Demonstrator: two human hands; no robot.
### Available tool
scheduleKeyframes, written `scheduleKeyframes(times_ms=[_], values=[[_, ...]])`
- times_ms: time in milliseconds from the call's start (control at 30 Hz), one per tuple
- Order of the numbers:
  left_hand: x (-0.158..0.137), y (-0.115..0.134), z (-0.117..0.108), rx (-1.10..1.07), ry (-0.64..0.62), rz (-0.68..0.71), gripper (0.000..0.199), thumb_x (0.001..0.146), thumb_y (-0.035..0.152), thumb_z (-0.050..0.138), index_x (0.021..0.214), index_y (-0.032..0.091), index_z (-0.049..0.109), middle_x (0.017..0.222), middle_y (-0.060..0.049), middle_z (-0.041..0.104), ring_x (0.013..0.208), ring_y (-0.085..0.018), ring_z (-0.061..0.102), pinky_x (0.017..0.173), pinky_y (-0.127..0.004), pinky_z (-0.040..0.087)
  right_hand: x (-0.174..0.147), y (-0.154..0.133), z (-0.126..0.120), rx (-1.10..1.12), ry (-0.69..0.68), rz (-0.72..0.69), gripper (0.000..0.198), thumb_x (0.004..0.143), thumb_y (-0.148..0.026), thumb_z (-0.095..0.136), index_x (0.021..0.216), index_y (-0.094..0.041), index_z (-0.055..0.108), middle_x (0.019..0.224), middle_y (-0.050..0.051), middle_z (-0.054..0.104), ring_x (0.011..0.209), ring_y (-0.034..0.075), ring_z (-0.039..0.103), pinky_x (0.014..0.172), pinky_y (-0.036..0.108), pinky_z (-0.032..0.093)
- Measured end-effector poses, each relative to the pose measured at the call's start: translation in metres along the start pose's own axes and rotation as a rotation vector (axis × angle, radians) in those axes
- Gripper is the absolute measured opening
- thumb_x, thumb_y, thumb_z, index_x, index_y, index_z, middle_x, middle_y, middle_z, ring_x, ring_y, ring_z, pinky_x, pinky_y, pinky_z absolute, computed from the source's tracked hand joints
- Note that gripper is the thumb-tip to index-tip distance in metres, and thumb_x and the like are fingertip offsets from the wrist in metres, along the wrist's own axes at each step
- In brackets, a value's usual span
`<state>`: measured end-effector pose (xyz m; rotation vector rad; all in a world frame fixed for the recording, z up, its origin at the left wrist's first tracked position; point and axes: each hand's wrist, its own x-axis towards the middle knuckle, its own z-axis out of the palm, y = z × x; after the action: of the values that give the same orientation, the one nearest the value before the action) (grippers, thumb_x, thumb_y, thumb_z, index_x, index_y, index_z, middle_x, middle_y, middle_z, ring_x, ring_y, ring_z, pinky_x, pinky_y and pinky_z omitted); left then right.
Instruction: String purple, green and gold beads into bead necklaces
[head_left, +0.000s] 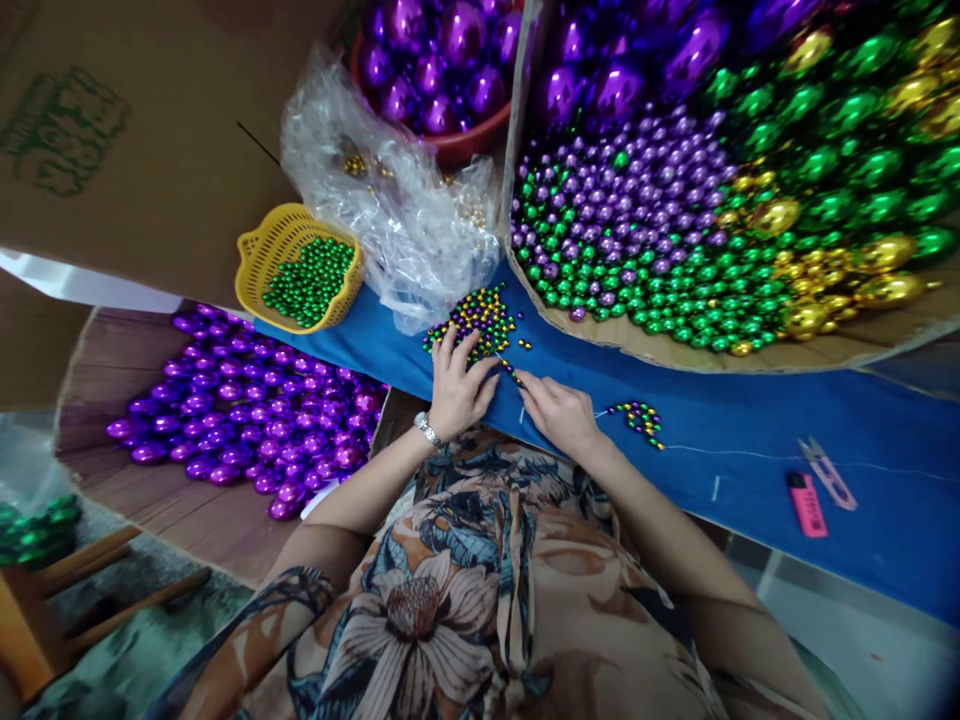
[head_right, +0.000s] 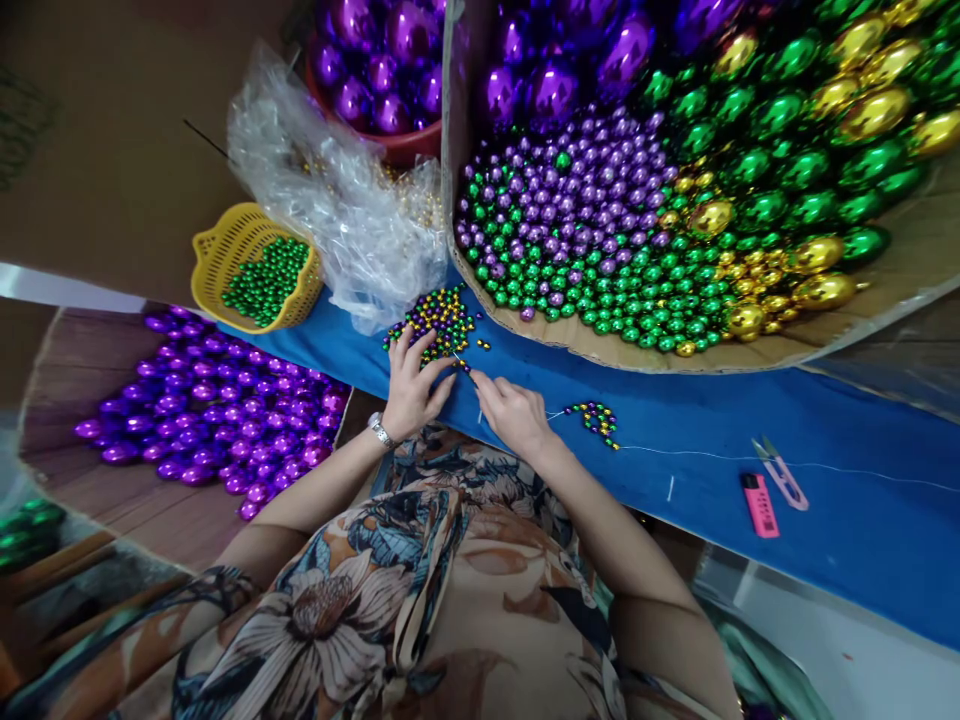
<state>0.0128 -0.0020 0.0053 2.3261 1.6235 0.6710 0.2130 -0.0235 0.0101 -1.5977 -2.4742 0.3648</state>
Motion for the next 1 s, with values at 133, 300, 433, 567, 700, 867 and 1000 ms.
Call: scheduleKeyframes(times_ms=[133, 300, 433, 567, 700, 867, 1000], values=[[0.0033, -0.0038, -0.0003, 0.002, 0.020, -0.033, 0.027, 0.090, 0.037, 0.053, 0.110, 0.022, 0.065, 0.141, -0.011, 0.049, 0.144, -0.035, 0.024, 0.114, -0.062, 0.021, 0.0055, -0.0005, -0.0006, 0.014, -0.012, -0.003, 0.039, 0.101, -0.034, 0.035, 0.129, -0.023, 0.060, 0.095, 0.006, 0.072, 0.078, 0.011, 0.065, 0.065, 0.021, 0.039], [0.0040, -0.0039, 0.0014, 0.012, 0.022, -0.040, 0.029, 0.090, 0.038, 0.053, 0.112, 0.022, 0.064, 0.142, -0.012, 0.047, 0.144, -0.035, 0.024, 0.114, -0.062, 0.021, 0.0053, 0.0001, -0.0017, -0.006, -0.046, 0.012, 0.039, 0.101, -0.035, 0.035, 0.130, -0.024, 0.060, 0.095, 0.005, 0.072, 0.078, 0.012, 0.065, 0.062, 0.022, 0.038], [0.0027, -0.0046, 0.0042, 0.004, 0.007, -0.041, 0.032, 0.090, 0.039, 0.052, 0.117, 0.024, 0.063, 0.144, -0.011, 0.045, 0.145, -0.036, 0.021, 0.114, -0.064, 0.020, 0.0019, 0.0008, -0.0028, -0.005, -0.056, 0.022, 0.040, 0.101, -0.035, 0.035, 0.131, -0.024, 0.059, 0.094, 0.005, 0.071, 0.078, 0.012, 0.065, 0.063, 0.022, 0.039], [0.0023, -0.0051, 0.0059, -0.001, 0.007, -0.040, 0.032, 0.090, 0.039, 0.053, 0.117, 0.024, 0.063, 0.144, -0.011, 0.044, 0.145, -0.036, 0.021, 0.113, -0.064, 0.020, 0.0006, 0.0022, -0.0025, -0.003, -0.052, 0.029, 0.040, 0.101, -0.035, 0.034, 0.130, -0.024, 0.059, 0.095, 0.005, 0.071, 0.079, 0.011, 0.065, 0.064, 0.021, 0.039], [0.0022, -0.0055, 0.0060, 0.020, 0.012, -0.026, 0.032, 0.090, 0.038, 0.054, 0.117, 0.025, 0.063, 0.144, -0.011, 0.045, 0.144, -0.037, 0.022, 0.113, -0.063, 0.021, -0.0002, 0.0039, -0.0015, -0.002, -0.036, 0.015, 0.040, 0.101, -0.035, 0.034, 0.130, -0.024, 0.060, 0.095, 0.004, 0.072, 0.079, 0.011, 0.065, 0.064, 0.021, 0.039], [0.0026, -0.0059, 0.0055, 0.015, 0.000, -0.036, 0.032, 0.090, 0.039, 0.053, 0.117, 0.025, 0.063, 0.144, -0.011, 0.044, 0.144, -0.037, 0.021, 0.113, -0.064, 0.021, -0.0024, 0.0055, 0.0003, -0.008, -0.023, 0.004, 0.039, 0.101, -0.035, 0.035, 0.129, -0.025, 0.060, 0.093, 0.005, 0.071, 0.077, 0.011, 0.064, 0.064, 0.021, 0.038], [0.0035, -0.0040, 0.0050, 0.010, -0.003, -0.041, 0.031, 0.090, 0.039, 0.053, 0.115, 0.025, 0.064, 0.144, -0.011, 0.045, 0.145, -0.037, 0.021, 0.112, -0.064, 0.021, 0.0009, 0.0030, 0.0007, -0.038, -0.053, 0.003, 0.039, 0.101, -0.035, 0.035, 0.130, -0.025, 0.059, 0.090, 0.005, 0.070, 0.076, 0.012, 0.064, 0.062, 0.022, 0.037]])
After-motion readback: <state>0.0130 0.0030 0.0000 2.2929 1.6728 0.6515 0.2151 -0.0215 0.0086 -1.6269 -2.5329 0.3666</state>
